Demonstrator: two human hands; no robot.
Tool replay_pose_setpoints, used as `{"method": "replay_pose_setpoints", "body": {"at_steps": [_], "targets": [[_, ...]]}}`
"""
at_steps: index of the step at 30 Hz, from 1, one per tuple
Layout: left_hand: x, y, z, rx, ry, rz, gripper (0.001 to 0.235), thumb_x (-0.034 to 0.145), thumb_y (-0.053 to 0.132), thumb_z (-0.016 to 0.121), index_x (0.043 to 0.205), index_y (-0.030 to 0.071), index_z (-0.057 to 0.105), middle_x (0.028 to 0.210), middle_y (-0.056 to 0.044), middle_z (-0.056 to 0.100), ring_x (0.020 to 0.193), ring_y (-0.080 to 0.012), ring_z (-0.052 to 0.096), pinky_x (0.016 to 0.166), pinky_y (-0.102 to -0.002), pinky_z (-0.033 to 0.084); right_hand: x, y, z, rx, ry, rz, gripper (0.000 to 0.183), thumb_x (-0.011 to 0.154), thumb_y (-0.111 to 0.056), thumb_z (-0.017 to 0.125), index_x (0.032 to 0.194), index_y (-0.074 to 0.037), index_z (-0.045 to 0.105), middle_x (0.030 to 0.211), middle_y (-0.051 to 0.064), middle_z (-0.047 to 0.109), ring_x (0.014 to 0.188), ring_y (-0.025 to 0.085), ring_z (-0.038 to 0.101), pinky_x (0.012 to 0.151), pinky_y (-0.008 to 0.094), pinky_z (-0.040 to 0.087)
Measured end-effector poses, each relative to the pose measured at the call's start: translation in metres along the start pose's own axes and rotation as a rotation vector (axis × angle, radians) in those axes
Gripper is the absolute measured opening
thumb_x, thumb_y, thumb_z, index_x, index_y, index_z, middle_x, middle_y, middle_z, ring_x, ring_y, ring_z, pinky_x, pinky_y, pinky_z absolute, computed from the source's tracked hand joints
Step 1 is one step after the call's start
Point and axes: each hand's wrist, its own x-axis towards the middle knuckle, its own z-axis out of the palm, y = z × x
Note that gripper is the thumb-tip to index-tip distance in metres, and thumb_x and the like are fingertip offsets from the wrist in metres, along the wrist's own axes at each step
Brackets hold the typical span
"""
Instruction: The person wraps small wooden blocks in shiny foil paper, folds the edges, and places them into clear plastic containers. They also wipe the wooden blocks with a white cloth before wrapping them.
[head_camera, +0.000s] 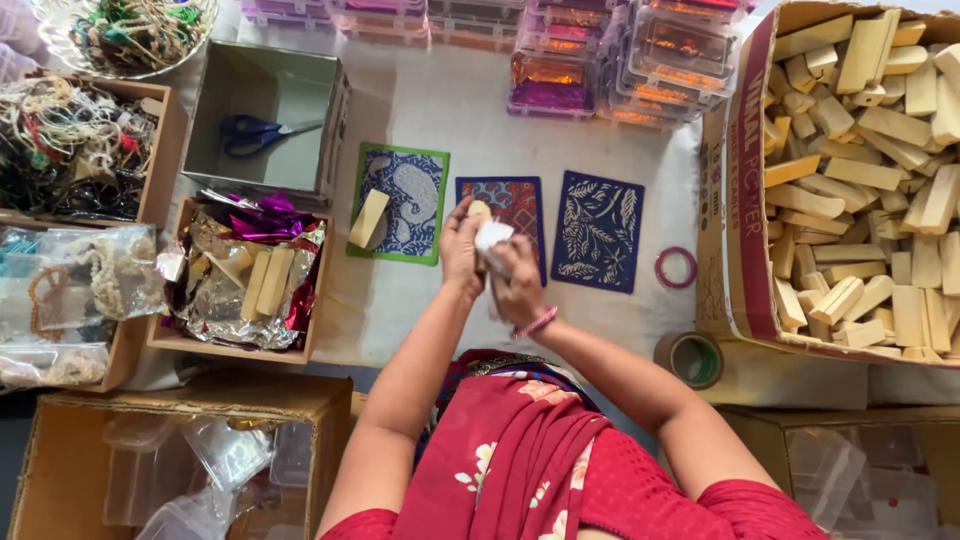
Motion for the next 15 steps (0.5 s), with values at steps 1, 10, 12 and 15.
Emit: {"method": "replay_pose_setpoints", "body": {"at_steps": [1,10,12,15], "targets": [[0.006,-0.007,-0.008,0.0,-0.007,-0.002,0.038,0.094,0.006,0.062,0.131,0.006,0.059,0.113,-0.008,0.07,0.097,-0.0188,0.068,0.085,-0.033,0.058,0.002,0.001,0.002,-0.004,0.006,-0.001,0.029,0.085,0.003,0.062,0.114,-0.001,0.066,0.119,0.02,0.057,0.108,0.038,0.063,0.095,0.044,0.053],[-0.01,-0.016,-0.021,0.221,-0.171,-0.18,0.043,0.103,0.015,0.054,0.142,-0.001,0.06,0.115,-0.011,0.071,0.093,-0.0168,0.069,0.079,-0.03,0.058,0.059,0.04,-0.01,-0.143,0.32,0.177,0.02,0.092,-0.006,0.067,0.112,-0.001,0.068,0.113,0.016,0.063,0.104,0.035,0.067,0.093,0.041,0.054],[0.007,-0.02,-0.027,0.151,-0.116,-0.186,0.043,0.105,0.014,0.049,0.144,0.0,0.058,0.116,-0.01,0.072,0.095,-0.0174,0.071,0.079,-0.03,0.06,0.052,0.029,0.0,0.055,0.299,0.259,0.025,0.098,-0.009,0.064,0.122,0.0,0.064,0.121,0.017,0.061,0.11,0.034,0.065,0.098,0.04,0.052],[0.01,0.011,-0.018,0.055,-0.014,-0.145,0.044,0.101,0.012,0.044,0.144,0.01,0.053,0.115,-0.011,0.072,0.094,-0.019,0.072,0.078,-0.031,0.063,0.009,-0.031,0.023,-0.116,0.061,0.076,0.045,0.091,-0.007,0.07,0.134,0.006,0.064,0.144,0.031,0.051,0.133,0.044,0.049,0.11,0.047,0.038]]}}
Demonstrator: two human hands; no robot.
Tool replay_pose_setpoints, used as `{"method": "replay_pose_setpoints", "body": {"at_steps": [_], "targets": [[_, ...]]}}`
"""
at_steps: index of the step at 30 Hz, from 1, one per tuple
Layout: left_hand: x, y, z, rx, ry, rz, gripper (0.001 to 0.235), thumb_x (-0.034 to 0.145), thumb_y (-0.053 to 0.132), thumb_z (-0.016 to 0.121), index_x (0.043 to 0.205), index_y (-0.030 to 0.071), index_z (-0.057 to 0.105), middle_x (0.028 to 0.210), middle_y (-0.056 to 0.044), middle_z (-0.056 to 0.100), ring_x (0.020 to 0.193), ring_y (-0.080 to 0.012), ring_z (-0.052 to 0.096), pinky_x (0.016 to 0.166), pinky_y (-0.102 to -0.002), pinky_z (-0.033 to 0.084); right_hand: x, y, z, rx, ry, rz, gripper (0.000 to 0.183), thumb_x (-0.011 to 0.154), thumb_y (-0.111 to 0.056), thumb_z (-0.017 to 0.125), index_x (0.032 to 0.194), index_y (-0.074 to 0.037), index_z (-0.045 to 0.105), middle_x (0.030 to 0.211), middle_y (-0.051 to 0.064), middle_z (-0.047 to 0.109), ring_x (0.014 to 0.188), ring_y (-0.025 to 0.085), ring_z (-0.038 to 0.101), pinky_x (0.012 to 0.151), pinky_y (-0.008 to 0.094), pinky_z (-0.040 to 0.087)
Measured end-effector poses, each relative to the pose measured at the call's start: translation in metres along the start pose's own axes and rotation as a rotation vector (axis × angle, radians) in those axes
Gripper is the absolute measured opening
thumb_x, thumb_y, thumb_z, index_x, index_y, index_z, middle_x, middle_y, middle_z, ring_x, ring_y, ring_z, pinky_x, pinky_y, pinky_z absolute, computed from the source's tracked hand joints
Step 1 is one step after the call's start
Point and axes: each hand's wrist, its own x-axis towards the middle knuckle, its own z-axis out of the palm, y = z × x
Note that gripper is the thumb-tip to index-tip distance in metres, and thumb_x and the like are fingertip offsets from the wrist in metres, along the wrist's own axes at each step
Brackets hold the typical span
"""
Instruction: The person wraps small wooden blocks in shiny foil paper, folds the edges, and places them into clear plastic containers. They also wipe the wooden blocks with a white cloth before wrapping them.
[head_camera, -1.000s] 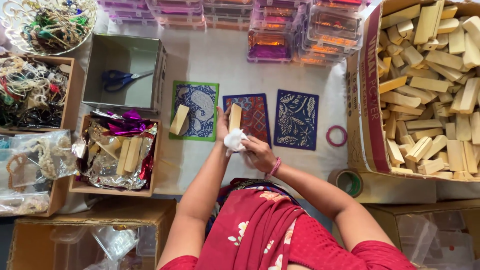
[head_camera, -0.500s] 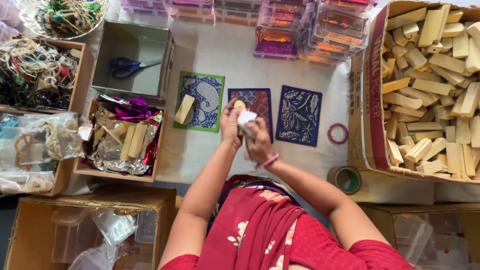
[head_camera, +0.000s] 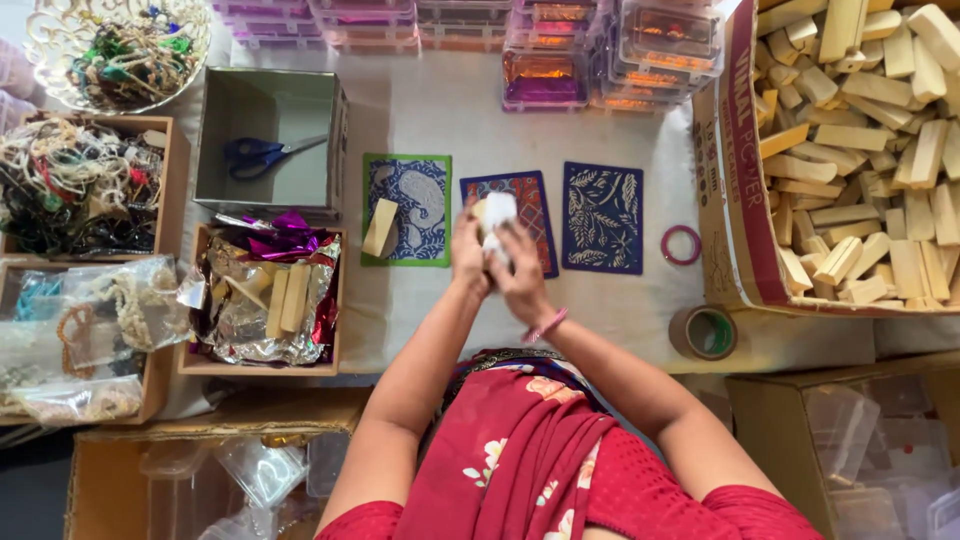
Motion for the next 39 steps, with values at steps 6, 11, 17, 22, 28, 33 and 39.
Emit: {"method": "replay_pose_setpoints", "body": {"at_steps": [6,11,17,22,28,33,39], "targets": [[0.017,-0.013,-0.029,-0.039,-0.123,-0.067,0.036,0.104,0.012,0.051,0.139,0.002,0.055,0.115,-0.014,0.067,0.093,-0.0225,0.068,0.079,-0.035,0.058,-0.004,0.008,-0.002,0.098,0.012,0.059,0.048,0.075,0.006,0.059,0.121,0.002,0.074,0.135,0.021,0.064,0.131,0.036,0.059,0.114,0.04,0.046],[-0.003,-0.013,0.011,0.121,-0.224,-0.049,0.04,0.097,0.005,0.053,0.137,0.001,0.062,0.123,-0.009,0.07,0.103,-0.0177,0.069,0.089,-0.029,0.057,0.033,0.04,-0.019,0.124,0.139,0.213,0.039,0.087,0.006,0.06,0.124,0.002,0.07,0.135,0.022,0.064,0.126,0.035,0.063,0.11,0.039,0.049],[0.012,-0.033,0.035,0.02,-0.101,0.043,0.039,0.099,0.008,0.054,0.137,0.003,0.062,0.114,-0.013,0.07,0.097,-0.0235,0.068,0.085,-0.035,0.057,0.002,0.007,-0.05,0.161,0.078,0.185,0.052,0.085,0.009,0.051,0.135,0.002,0.062,0.137,0.022,0.062,0.13,0.035,0.06,0.112,0.04,0.046],[-0.007,-0.049,0.074,-0.156,-0.046,0.048,0.045,0.106,0.031,0.045,0.14,0.007,0.062,0.114,-0.01,0.069,0.099,-0.0217,0.066,0.086,-0.036,0.056,0.007,0.037,-0.086,0.297,0.002,0.22,0.05,0.085,0.009,0.05,0.133,0.001,0.062,0.144,0.021,0.058,0.137,0.035,0.056,0.116,0.041,0.043],[-0.031,-0.096,0.087,-0.127,-0.104,-0.078,0.065,0.106,0.058,0.035,0.137,0.006,0.055,0.122,-0.009,0.068,0.11,-0.0238,0.067,0.093,-0.039,0.058,0.024,0.05,-0.136,-0.002,-0.166,-0.2,0.042,0.088,-0.003,0.069,0.13,-0.005,0.068,0.143,0.016,0.06,0.135,0.035,0.053,0.114,0.046,0.039],[-0.032,-0.113,0.088,0.257,-0.156,-0.052,0.064,0.103,0.052,0.048,0.148,0.006,0.051,0.136,-0.007,0.064,0.119,-0.0159,0.063,0.098,-0.032,0.053,0.053,0.119,-0.126,0.16,-0.128,0.017,0.044,0.094,0.0,0.062,0.138,-0.005,0.065,0.147,0.015,0.061,0.139,0.035,0.056,0.119,0.045,0.042],[-0.04,-0.079,0.096,0.189,0.051,-0.108,0.065,0.1,0.055,0.045,0.143,0.008,0.056,0.119,-0.008,0.068,0.097,-0.0153,0.067,0.076,-0.033,0.057,0.033,0.077,-0.12,0.01,-0.025,-0.088,0.032,0.097,-0.007,0.065,0.128,-0.001,0.066,0.14,0.022,0.062,0.133,0.038,0.056,0.114,0.045,0.042]]}}
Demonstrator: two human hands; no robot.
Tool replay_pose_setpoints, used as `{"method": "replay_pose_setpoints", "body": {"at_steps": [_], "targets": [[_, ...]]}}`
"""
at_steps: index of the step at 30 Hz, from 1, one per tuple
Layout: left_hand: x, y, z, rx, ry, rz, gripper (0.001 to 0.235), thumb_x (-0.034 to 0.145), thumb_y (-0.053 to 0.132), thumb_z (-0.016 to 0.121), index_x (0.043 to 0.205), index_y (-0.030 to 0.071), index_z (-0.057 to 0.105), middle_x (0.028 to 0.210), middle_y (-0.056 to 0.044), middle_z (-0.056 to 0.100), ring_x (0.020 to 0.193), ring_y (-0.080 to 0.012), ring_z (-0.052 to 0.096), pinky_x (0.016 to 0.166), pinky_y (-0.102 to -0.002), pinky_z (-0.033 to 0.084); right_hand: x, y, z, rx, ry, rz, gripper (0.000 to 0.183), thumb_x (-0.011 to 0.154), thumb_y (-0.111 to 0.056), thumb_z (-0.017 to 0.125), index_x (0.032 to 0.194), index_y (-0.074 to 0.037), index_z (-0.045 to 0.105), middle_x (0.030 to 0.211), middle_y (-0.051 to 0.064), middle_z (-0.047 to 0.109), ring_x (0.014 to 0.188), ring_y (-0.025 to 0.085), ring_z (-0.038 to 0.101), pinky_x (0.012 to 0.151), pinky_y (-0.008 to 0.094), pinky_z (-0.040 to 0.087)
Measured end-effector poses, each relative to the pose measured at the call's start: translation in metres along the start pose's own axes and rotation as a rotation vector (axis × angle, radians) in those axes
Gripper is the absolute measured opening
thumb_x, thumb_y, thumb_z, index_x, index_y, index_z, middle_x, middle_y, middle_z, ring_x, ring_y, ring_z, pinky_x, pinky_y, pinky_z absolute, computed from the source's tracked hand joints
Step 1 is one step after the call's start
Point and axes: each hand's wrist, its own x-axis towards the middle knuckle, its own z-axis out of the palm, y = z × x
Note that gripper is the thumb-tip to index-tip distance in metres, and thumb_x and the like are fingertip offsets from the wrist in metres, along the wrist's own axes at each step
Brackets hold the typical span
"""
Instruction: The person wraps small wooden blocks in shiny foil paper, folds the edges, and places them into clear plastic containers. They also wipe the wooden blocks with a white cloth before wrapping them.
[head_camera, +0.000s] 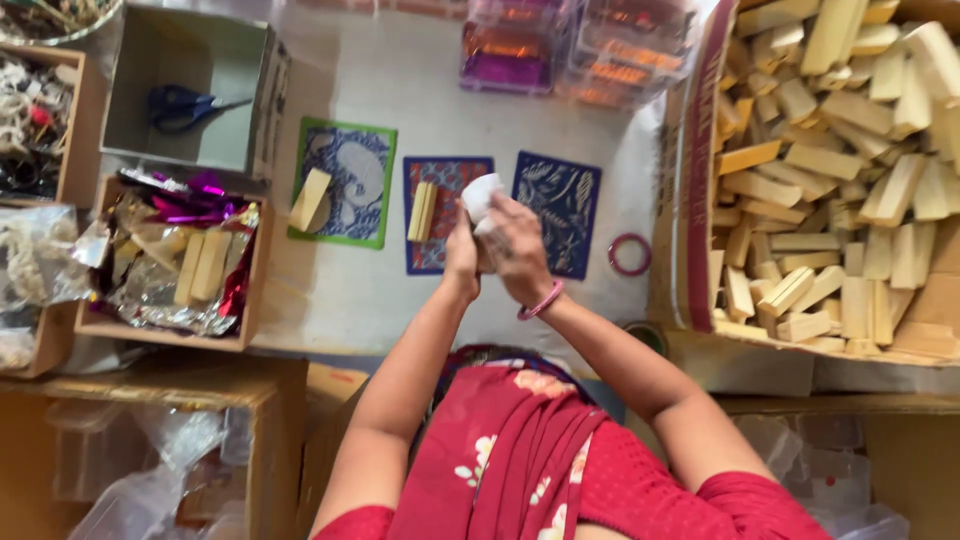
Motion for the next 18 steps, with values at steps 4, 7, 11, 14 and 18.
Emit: {"method": "replay_pose_setpoints", "body": {"at_steps": [4,7,11,14,18], "targets": [[0.015,-0.005,-0.031,0.171,-0.039,-0.009,0.064,0.108,0.055,0.039,0.135,0.002,0.062,0.113,-0.005,0.071,0.094,-0.0104,0.069,0.074,-0.026,0.056,0.006,0.014,0.033,-0.211,-0.062,-0.211,0.03,0.095,-0.009,0.065,0.124,-0.002,0.067,0.139,0.025,0.063,0.131,0.046,0.056,0.11,0.05,0.043],[0.015,0.007,-0.047,0.426,-0.197,0.094,0.051,0.109,0.044,0.05,0.131,0.001,0.065,0.107,-0.005,0.071,0.09,-0.0107,0.066,0.072,-0.026,0.054,0.019,0.06,0.059,0.012,-0.088,0.069,0.023,0.105,-0.017,0.065,0.124,-0.004,0.069,0.127,0.018,0.069,0.117,0.032,0.067,0.103,0.042,0.054],[0.023,0.026,-0.057,0.349,-0.079,0.2,0.034,0.104,0.032,0.055,0.129,0.009,0.059,0.108,-0.006,0.071,0.09,-0.019,0.065,0.073,-0.034,0.052,0.009,0.041,0.084,0.61,-0.044,0.719,0.03,0.102,-0.019,0.062,0.126,-0.001,0.069,0.114,0.014,0.072,0.099,0.019,0.065,0.085,0.034,0.054],[0.049,-0.006,-0.09,0.524,0.168,0.402,0.028,0.107,0.029,0.054,0.125,0.009,0.061,0.113,-0.01,0.069,0.101,-0.0262,0.064,0.086,-0.041,0.051,-0.026,0.015,0.11,0.72,-0.053,0.689,0.034,0.103,-0.019,0.063,0.133,-0.003,0.061,0.117,0.007,0.068,0.105,0.014,0.061,0.089,0.029,0.051],[0.052,0.003,-0.109,1.1,0.342,0.625,0.026,0.102,0.026,0.061,0.123,0.012,0.066,0.122,-0.016,0.062,0.113,-0.0388,0.055,0.098,-0.051,0.043,-0.05,0.058,0.142,0.842,0.0,0.82,0.041,0.095,-0.016,0.07,0.133,-0.005,0.058,0.115,0.002,0.071,0.104,0.013,0.066,0.089,0.028,0.054]]}}
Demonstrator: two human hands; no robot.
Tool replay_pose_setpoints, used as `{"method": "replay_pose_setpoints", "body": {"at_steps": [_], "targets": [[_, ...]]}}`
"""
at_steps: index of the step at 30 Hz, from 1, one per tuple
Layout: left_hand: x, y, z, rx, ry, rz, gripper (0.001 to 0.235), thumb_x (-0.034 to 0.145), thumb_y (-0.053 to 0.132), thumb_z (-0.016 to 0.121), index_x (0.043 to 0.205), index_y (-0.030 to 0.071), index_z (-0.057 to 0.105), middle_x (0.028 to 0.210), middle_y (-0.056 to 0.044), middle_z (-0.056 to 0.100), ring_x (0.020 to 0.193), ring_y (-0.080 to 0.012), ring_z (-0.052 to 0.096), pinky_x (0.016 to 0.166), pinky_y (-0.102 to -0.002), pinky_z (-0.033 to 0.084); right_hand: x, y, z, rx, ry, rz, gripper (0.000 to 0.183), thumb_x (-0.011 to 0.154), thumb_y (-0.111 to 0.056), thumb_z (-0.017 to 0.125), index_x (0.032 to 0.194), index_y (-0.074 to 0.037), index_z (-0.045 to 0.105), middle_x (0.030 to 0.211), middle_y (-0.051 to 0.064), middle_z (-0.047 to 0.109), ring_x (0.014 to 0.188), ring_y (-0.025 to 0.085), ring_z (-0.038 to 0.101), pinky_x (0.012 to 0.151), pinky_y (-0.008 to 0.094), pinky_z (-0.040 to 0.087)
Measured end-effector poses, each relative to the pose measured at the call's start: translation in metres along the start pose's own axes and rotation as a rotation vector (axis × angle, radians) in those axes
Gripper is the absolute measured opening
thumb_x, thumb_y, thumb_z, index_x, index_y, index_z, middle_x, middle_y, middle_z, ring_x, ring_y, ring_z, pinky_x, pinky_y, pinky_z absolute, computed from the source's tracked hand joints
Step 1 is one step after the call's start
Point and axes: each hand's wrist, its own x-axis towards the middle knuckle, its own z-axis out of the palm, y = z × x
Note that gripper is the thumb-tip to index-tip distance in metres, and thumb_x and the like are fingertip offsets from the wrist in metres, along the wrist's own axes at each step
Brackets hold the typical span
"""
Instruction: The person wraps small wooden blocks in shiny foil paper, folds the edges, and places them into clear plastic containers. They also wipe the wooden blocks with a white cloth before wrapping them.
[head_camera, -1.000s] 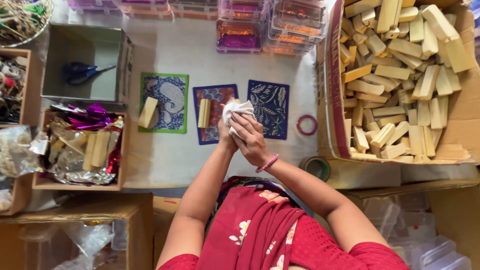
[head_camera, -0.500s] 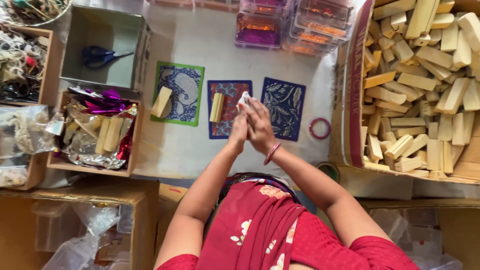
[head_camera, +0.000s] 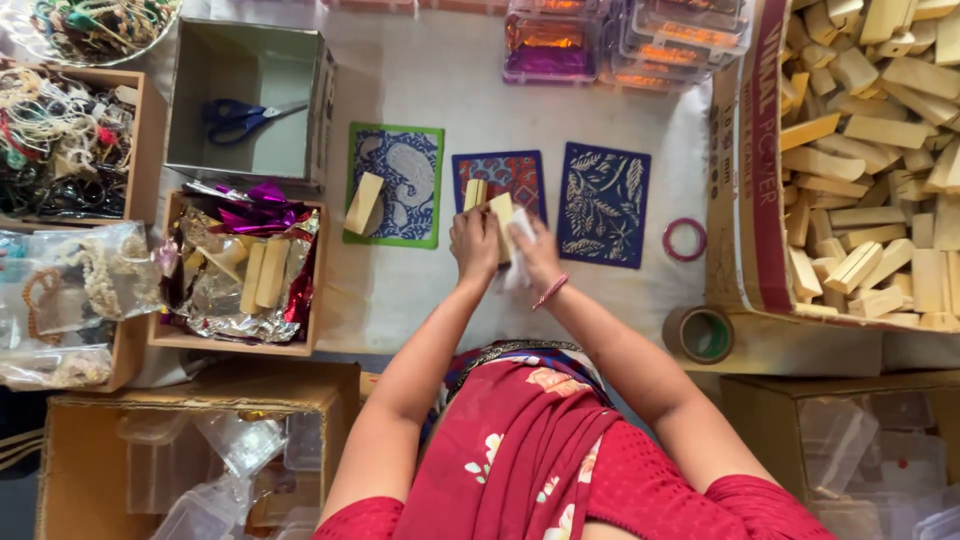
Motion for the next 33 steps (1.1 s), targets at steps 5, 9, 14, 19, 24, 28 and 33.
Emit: {"method": "replay_pose_setpoints", "body": {"at_steps": [5,9,14,19,24,28,33], "targets": [[0.018,-0.016,-0.015,0.17,-0.008,0.302,0.047,0.088,0.02,0.071,0.132,0.009,0.059,0.128,-0.02,0.056,0.116,-0.0418,0.054,0.099,-0.05,0.043,0.021,-0.015,-0.039,-0.515,0.29,-0.087,0.032,0.092,-0.017,0.075,0.12,-0.004,0.07,0.11,0.009,0.076,0.099,0.02,0.072,0.088,0.032,0.055],[0.047,-0.062,0.008,0.359,-0.048,0.593,0.068,0.087,0.009,0.077,0.148,0.007,0.047,0.14,-0.022,0.056,0.117,-0.0395,0.058,0.1,-0.047,0.049,0.034,-0.008,-0.061,-1.001,0.429,-0.552,0.02,0.078,0.003,0.077,0.095,-0.007,0.071,0.109,0.011,0.07,0.104,0.032,0.07,0.091,0.039,0.055],[0.053,0.01,-0.026,0.325,-0.28,0.312,0.087,0.08,0.012,0.08,0.156,0.013,0.038,0.122,-0.02,0.065,0.098,-0.0371,0.066,0.086,-0.046,0.055,0.014,-0.054,-0.024,-0.978,0.439,-0.682,0.028,0.074,0.009,0.074,0.098,-0.004,0.069,0.117,0.014,0.064,0.113,0.036,0.063,0.097,0.044,0.051],[0.051,-0.011,0.019,-0.524,-0.334,-0.304,0.075,0.083,0.017,0.071,0.153,0.016,0.041,0.108,-0.01,0.07,0.087,-0.0266,0.066,0.076,-0.041,0.055,0.0,-0.047,0.01,-0.625,0.22,-0.418,0.031,0.086,-0.004,0.069,0.117,-0.005,0.068,0.137,0.014,0.06,0.128,0.031,0.061,0.11,0.039,0.05],[0.022,0.021,0.007,-1.259,-0.376,-0.656,0.04,0.104,0.03,0.047,0.135,0.008,0.06,0.115,-0.002,0.07,0.1,-0.016,0.069,0.085,-0.033,0.057,0.003,-0.059,0.038,-0.82,0.012,-0.721,0.041,0.104,-0.018,0.061,0.139,0.003,0.065,0.157,0.024,0.049,0.146,0.043,0.046,0.122,0.047,0.032],[0.03,-0.033,0.047,-1.184,-0.278,-0.486,0.035,0.103,0.024,0.049,0.13,0.01,0.066,0.118,-0.001,0.07,0.103,-0.0138,0.067,0.089,-0.03,0.055,0.011,-0.033,0.036,-0.725,0.121,-0.389,0.037,0.105,-0.021,0.056,0.137,-0.002,0.063,0.151,0.02,0.056,0.141,0.037,0.052,0.121,0.041,0.039],[0.031,0.002,0.021,-1.32,-0.264,-0.587,0.036,0.107,0.034,0.055,0.126,0.005,0.066,0.113,-0.008,0.07,0.097,-0.0199,0.067,0.082,-0.034,0.056,0.0,-0.028,0.03,-0.719,-0.085,-0.698,0.032,0.1,-0.008,0.06,0.128,0.006,0.066,0.148,0.031,0.054,0.14,0.046,0.049,0.117,0.049,0.035]]}}
